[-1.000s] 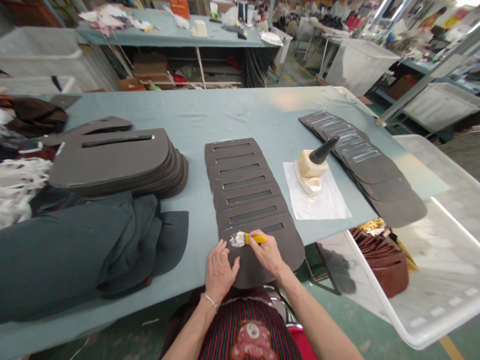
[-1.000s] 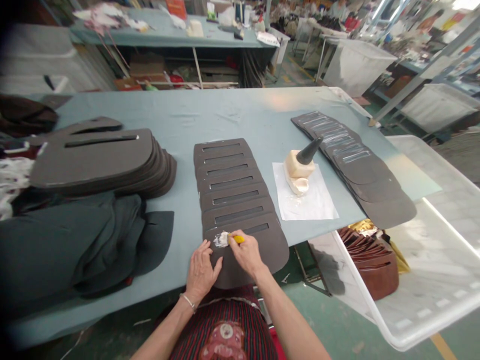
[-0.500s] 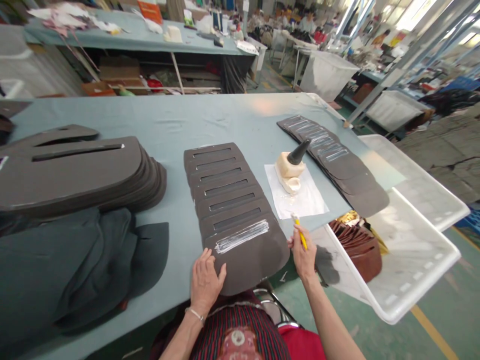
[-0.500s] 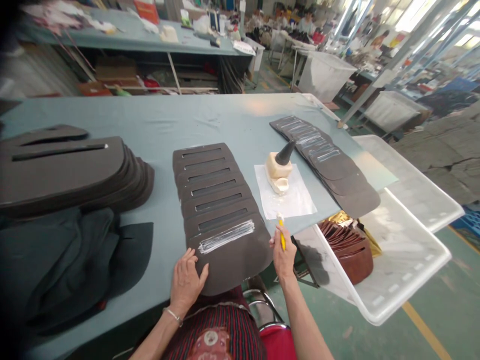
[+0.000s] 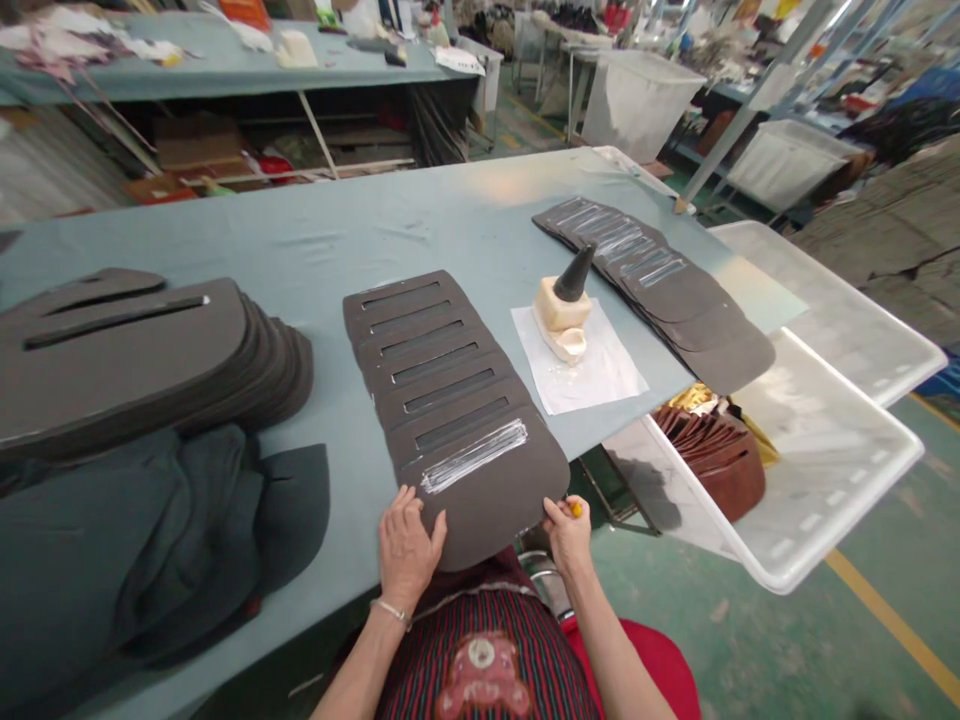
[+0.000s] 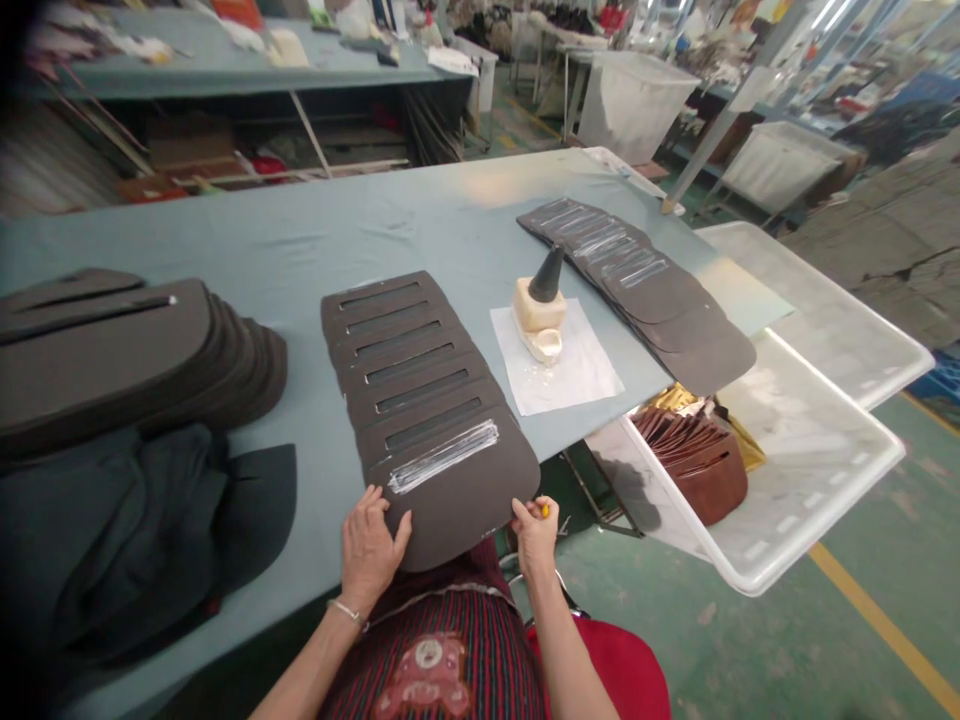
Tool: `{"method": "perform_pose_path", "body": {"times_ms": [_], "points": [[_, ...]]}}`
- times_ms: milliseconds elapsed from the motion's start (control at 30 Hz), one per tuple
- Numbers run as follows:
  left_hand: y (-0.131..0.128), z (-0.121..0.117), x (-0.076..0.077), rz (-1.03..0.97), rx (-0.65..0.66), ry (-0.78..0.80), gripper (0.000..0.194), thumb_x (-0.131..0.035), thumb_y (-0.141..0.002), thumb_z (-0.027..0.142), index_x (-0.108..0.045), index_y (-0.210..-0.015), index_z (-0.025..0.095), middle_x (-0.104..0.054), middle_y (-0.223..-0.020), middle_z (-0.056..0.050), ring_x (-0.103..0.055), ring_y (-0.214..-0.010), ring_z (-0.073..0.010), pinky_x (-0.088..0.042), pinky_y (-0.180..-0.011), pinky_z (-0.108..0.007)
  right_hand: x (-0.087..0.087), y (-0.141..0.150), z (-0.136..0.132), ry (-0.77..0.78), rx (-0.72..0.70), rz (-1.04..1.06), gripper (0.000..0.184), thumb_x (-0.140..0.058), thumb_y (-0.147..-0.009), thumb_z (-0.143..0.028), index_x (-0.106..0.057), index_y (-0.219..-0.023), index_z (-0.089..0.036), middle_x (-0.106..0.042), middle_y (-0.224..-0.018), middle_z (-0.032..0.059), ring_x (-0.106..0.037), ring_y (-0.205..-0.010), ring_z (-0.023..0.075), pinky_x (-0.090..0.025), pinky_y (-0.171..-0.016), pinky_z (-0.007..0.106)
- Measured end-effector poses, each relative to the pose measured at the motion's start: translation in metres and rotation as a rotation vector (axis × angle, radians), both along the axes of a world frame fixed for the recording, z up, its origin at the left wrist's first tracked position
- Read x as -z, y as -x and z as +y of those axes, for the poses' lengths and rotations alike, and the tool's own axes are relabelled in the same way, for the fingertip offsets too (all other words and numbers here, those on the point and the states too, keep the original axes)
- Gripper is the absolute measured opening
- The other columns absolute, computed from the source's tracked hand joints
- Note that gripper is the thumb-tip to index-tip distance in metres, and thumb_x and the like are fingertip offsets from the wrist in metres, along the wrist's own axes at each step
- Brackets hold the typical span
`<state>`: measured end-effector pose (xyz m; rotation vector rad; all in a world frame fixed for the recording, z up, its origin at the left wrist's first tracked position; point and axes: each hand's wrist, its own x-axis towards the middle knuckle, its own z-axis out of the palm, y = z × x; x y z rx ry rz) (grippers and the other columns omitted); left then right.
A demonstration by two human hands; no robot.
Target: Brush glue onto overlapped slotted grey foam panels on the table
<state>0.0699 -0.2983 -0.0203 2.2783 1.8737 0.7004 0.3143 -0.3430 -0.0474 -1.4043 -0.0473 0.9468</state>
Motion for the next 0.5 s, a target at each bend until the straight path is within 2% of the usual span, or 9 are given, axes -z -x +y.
{"method": "perform_pose_path", "body": {"times_ms": [133,333,400,500], "points": [[-0.001,0.0,0.001,-0.002,-0.001,-0.015,0.03,-0.054,-0.083,0.037,-0.049,-0.104,0.015,-0.051,-0.124,-0.019,-0.043,-0.125,-0.0307,-0.036,-0.099,-0.048,-0.001,-0.005,-0.003,0.037,-0.017,-0.123,0.05,-0.08,-0.056,-0.031,-0.04,-0.086,-0.024,-0.046,-0.072,-0.0096,-0.048,-0.055,0.0055,-0.044,-0.05,0.017],[-0.001,0.0,0.002,0.005,-0.011,0.003,0.03,-0.054,-0.083,0.036,-0.049,-0.103,0.015,-0.051,-0.124,-0.019,-0.043,-0.126,-0.03,-0.035,-0.101,-0.047,-0.005,-0.013,-0.004,0.123,-0.148,-0.338,0.045,-0.075,-0.061,-0.043,-0.041,-0.082,-0.023,-0.045,-0.069,-0.0084,-0.048,-0.052,0.0082,-0.045,-0.05,0.022],[0.0,0.0,0.0,0.0,-0.021,0.006,0.028,-0.053,-0.084,0.036,-0.049,-0.103,0.015,-0.051,-0.125,-0.019,-0.043,-0.126,-0.0297,-0.035,-0.101,-0.048,-0.017,-0.024,-0.007,0.214,-0.185,-0.489,0.04,-0.068,-0.069,-0.051,-0.045,-0.082,-0.022,-0.049,-0.067,-0.0064,-0.05,-0.053,0.0106,-0.045,-0.053,0.024],[0.001,0.0,-0.002,-0.018,-0.027,0.003,0.027,-0.053,-0.084,0.035,-0.049,-0.103,0.016,-0.053,-0.123,-0.017,-0.043,-0.126,-0.0291,-0.036,-0.101,-0.047,-0.049,-0.044,-0.006,0.344,-0.224,-0.807,0.038,-0.052,-0.082,-0.056,-0.054,-0.09,-0.019,-0.058,-0.07,0.0001,-0.056,-0.064,0.0156,-0.044,-0.064,0.028]]}}
